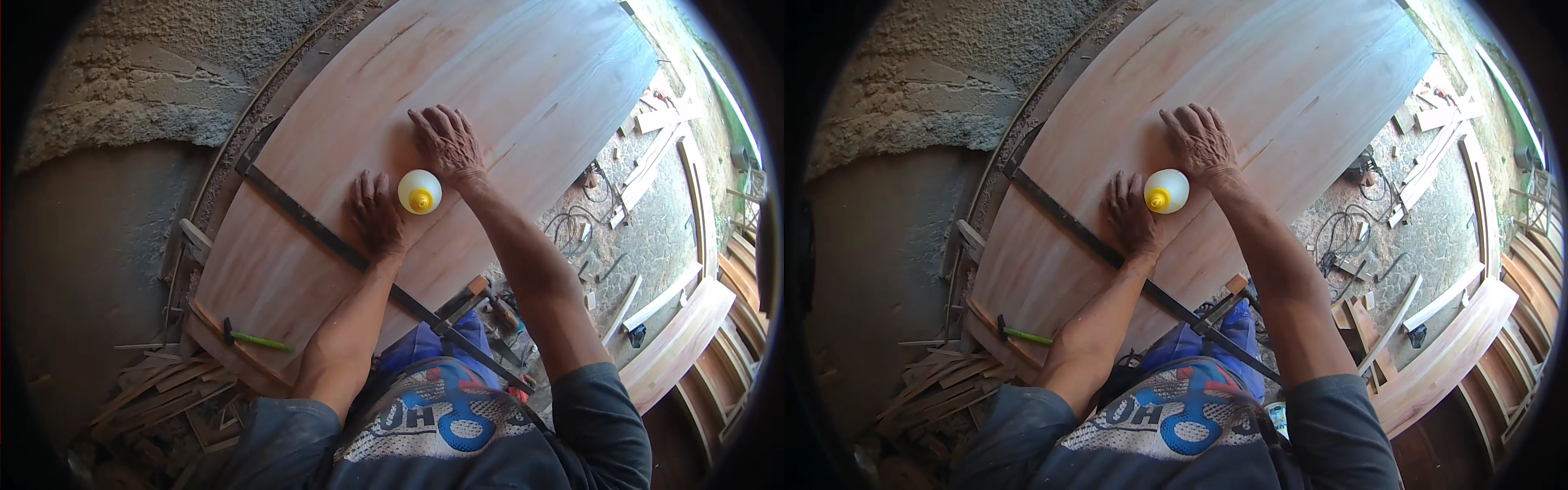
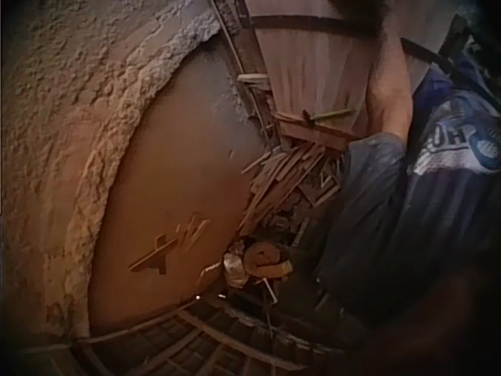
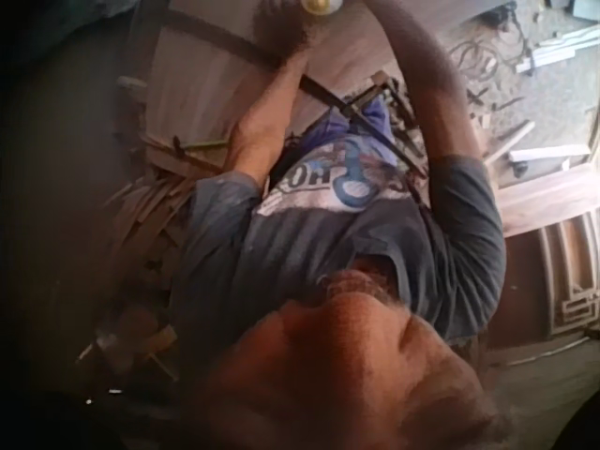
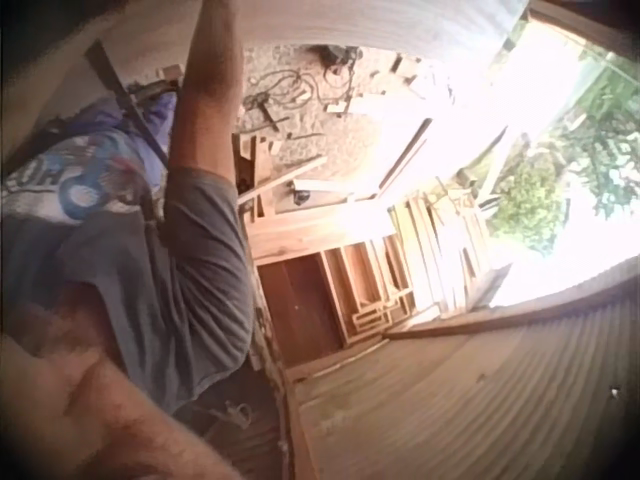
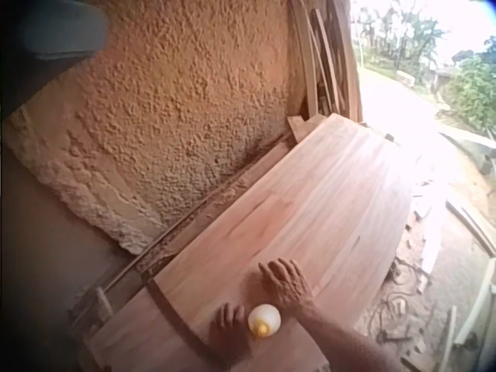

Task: The person assembles a wooden structure by applying glue to a plank and securing it to a larger board using a clamp. They use a hammer to tap the plank into place and adjust the clamp to ensure a tight fit.

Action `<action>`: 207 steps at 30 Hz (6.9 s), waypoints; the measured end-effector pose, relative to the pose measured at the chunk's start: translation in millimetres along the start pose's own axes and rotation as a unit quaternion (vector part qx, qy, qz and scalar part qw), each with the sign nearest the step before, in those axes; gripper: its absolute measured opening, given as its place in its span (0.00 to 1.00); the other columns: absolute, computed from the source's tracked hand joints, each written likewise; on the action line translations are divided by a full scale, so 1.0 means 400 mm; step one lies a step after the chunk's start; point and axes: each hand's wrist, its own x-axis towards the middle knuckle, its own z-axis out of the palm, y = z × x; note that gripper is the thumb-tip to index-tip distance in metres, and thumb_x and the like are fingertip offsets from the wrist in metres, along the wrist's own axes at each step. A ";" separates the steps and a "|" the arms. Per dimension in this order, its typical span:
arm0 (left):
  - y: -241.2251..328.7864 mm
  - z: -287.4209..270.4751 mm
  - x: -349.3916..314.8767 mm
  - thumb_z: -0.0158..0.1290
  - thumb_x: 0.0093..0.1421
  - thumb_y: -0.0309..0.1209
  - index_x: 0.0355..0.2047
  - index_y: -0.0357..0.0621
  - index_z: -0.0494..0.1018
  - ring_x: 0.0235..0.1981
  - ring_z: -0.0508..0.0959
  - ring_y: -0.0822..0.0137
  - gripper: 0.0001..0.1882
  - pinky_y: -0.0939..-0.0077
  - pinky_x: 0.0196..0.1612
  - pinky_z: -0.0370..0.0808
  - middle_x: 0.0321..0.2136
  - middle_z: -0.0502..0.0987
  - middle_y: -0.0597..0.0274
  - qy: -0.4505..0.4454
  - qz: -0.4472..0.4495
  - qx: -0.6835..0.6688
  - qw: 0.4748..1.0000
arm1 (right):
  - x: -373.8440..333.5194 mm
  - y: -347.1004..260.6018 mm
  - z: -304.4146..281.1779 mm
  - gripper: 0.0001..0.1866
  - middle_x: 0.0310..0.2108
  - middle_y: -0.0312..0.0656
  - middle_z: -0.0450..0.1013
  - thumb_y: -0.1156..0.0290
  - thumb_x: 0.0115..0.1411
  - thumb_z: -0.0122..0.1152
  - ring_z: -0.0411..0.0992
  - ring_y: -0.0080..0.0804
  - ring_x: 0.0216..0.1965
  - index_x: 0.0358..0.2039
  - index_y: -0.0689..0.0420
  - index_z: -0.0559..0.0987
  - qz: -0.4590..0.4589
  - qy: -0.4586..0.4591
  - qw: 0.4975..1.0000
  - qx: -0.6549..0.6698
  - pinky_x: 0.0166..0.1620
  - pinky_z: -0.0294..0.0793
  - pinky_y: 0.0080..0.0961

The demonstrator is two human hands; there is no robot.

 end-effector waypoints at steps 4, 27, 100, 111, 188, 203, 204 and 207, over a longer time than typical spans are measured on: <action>0.014 -0.016 -0.026 0.62 0.54 0.38 0.63 0.53 0.59 0.69 0.57 0.48 0.38 0.36 0.66 0.56 0.66 0.59 0.54 -0.006 -0.015 -0.016 1.000 | 0.000 -0.007 -0.003 0.27 0.58 0.38 0.68 0.56 0.63 0.58 0.62 0.42 0.63 0.64 0.40 0.68 -0.002 0.003 1.000 -0.004 0.66 0.57 0.49; 0.002 0.008 -0.004 0.54 0.60 0.38 0.64 0.54 0.59 0.70 0.55 0.49 0.32 0.38 0.67 0.54 0.66 0.59 0.57 -0.023 -0.007 0.041 0.999 | -0.786 -0.158 -0.333 0.27 0.53 0.50 0.69 0.63 0.61 0.62 0.67 0.51 0.56 0.60 0.56 0.70 0.350 -0.177 0.916 0.086 0.56 0.66 0.47; -0.004 0.018 -0.008 0.52 0.61 0.39 0.63 0.53 0.60 0.69 0.57 0.50 0.30 0.41 0.68 0.53 0.65 0.60 0.57 0.012 0.006 0.019 1.000 | -0.844 -0.075 -0.227 0.16 0.29 0.55 0.78 0.61 0.55 0.66 0.77 0.60 0.34 0.41 0.55 0.77 0.374 -0.354 0.836 0.190 0.37 0.75 0.51; 0.016 0.024 -0.016 0.54 0.60 0.40 0.63 0.54 0.59 0.70 0.55 0.50 0.31 0.40 0.69 0.51 0.66 0.59 0.57 -0.010 0.000 0.022 1.000 | -0.798 0.033 -0.200 0.07 0.19 0.37 0.76 0.71 0.50 0.61 0.72 0.29 0.18 0.28 0.56 0.84 0.424 -0.577 0.530 0.454 0.24 0.71 0.28; 0.027 0.048 0.003 0.55 0.60 0.40 0.61 0.49 0.61 0.68 0.58 0.47 0.30 0.41 0.66 0.57 0.64 0.62 0.55 0.043 0.018 0.032 0.998 | -0.922 0.041 -0.185 0.05 0.16 0.30 0.69 0.74 0.48 0.62 0.67 0.20 0.19 0.19 0.55 0.75 0.400 -0.511 0.619 0.441 0.22 0.66 0.26; -0.022 0.074 -0.005 0.52 0.62 0.38 0.60 0.44 0.62 0.69 0.58 0.53 0.27 0.46 0.69 0.56 0.65 0.61 0.58 0.057 0.031 0.065 0.996 | -0.907 -0.098 -0.234 0.16 0.31 0.55 0.79 0.63 0.56 0.64 0.78 0.58 0.36 0.44 0.54 0.75 0.375 -0.254 0.882 0.134 0.39 0.76 0.51; -0.024 0.075 0.000 0.52 0.62 0.38 0.60 0.44 0.62 0.69 0.58 0.53 0.27 0.45 0.69 0.55 0.65 0.62 0.58 0.057 0.027 0.067 0.996 | -0.906 -0.106 -0.233 0.17 0.32 0.55 0.79 0.63 0.57 0.63 0.78 0.58 0.36 0.45 0.53 0.75 0.381 -0.253 0.881 0.121 0.39 0.76 0.51; -0.025 0.072 -0.016 0.52 0.62 0.37 0.60 0.45 0.61 0.69 0.58 0.53 0.27 0.44 0.68 0.55 0.64 0.61 0.58 0.045 0.013 0.067 0.997 | -0.903 -0.128 -0.241 0.16 0.32 0.55 0.79 0.62 0.58 0.62 0.78 0.58 0.37 0.46 0.53 0.75 0.414 -0.286 0.861 0.079 0.39 0.76 0.51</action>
